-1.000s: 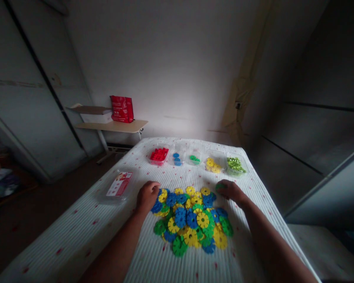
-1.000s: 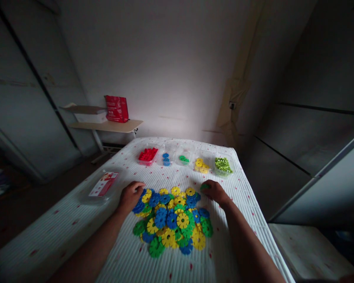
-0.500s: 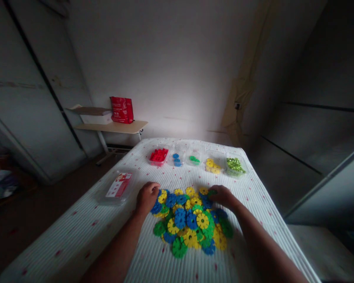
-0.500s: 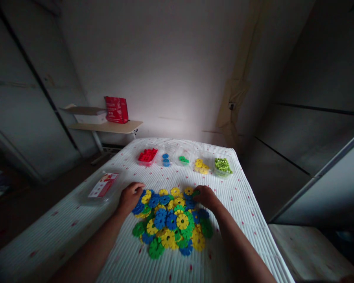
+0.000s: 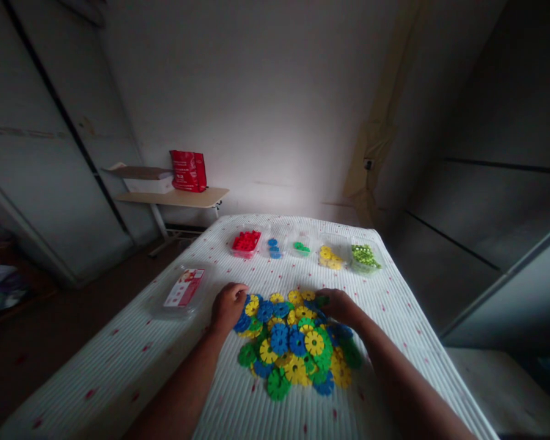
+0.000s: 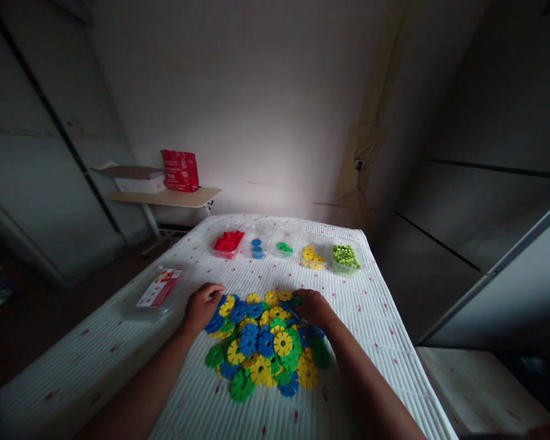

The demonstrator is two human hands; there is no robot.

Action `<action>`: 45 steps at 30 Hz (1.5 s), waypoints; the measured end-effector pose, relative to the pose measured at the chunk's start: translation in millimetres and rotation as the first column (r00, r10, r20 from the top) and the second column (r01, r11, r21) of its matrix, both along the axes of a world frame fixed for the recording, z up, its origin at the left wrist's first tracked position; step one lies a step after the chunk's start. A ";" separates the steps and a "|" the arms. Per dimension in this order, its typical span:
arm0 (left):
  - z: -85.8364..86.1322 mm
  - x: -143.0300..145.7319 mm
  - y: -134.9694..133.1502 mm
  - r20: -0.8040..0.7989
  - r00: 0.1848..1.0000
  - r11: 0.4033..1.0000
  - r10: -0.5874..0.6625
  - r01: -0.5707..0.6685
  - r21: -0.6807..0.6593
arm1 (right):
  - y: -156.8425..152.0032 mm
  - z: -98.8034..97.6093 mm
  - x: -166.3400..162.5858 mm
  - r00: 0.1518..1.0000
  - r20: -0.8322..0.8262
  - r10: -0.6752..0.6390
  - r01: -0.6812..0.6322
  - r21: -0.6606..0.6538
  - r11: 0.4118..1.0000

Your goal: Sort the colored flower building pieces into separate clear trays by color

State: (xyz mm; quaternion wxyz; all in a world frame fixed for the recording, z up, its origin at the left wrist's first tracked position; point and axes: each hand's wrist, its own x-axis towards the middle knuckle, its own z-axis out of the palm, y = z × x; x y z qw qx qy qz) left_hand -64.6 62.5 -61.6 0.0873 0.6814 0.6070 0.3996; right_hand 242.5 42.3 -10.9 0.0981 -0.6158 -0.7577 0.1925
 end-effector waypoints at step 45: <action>-2.2 1.3 0.4 0.000 1.000 1.000 0.002 -0.002 -0.020 | 38.0 -5.6 22.9 0.921 -0.313 -0.231 0.289 0.153 0.945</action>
